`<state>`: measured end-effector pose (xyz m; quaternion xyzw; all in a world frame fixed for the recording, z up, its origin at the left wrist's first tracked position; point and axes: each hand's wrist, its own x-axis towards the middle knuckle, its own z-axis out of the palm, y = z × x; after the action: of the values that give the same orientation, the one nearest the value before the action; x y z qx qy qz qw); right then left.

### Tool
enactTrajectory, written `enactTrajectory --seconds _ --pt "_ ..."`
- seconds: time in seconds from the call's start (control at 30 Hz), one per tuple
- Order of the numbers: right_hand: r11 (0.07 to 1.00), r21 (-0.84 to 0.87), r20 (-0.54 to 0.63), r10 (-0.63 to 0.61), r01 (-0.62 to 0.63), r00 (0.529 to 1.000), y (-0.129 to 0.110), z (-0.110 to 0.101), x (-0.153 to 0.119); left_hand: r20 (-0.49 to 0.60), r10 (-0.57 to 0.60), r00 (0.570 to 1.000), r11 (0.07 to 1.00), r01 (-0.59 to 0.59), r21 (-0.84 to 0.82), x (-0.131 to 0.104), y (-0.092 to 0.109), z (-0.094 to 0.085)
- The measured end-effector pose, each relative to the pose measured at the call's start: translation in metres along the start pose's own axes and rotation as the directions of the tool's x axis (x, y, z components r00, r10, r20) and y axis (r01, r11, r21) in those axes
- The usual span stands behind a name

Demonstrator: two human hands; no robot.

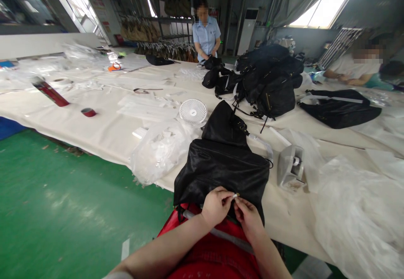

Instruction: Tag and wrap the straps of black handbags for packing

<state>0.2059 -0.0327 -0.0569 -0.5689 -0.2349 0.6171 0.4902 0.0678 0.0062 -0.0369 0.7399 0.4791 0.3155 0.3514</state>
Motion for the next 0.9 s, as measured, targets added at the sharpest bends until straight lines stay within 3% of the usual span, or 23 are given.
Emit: enactTrajectory --seconds 0.17,0.33,0.43,0.57,0.67,0.8,0.9 --pt "1.000 0.019 -0.042 0.017 -0.017 0.999 -0.003 0.001 -0.002 0.097 0.262 0.960 0.927 -0.278 0.252 -0.001 -0.004 -0.009" --pt "0.988 0.138 -0.059 0.073 -0.064 0.996 -0.007 0.004 -0.003 0.192 0.343 0.919 0.861 -0.390 0.328 -0.003 -0.005 -0.013" --pt "0.994 0.101 -0.099 0.054 -0.044 0.994 -0.005 0.006 -0.003 0.149 0.314 0.938 0.908 -0.342 0.242 -0.002 0.000 -0.012" --pt "0.989 -0.145 -0.150 -0.022 0.000 0.988 0.003 0.002 0.000 0.025 0.106 0.994 0.991 -0.108 0.074 0.011 -0.003 -0.011" --pt "0.925 -0.378 -0.182 -0.112 0.035 0.977 0.008 -0.002 0.002 0.072 0.003 0.997 1.000 -0.005 0.026 0.027 -0.016 -0.013" --pt "0.784 -0.609 -0.137 -0.253 0.120 0.958 0.007 0.003 0.007 0.178 0.027 0.984 0.999 -0.032 0.027 0.043 -0.032 -0.015" --pt "0.723 -0.682 -0.089 -0.235 0.112 0.968 0.001 0.015 0.013 0.218 0.027 0.975 0.999 -0.033 0.026 0.045 -0.036 -0.016"
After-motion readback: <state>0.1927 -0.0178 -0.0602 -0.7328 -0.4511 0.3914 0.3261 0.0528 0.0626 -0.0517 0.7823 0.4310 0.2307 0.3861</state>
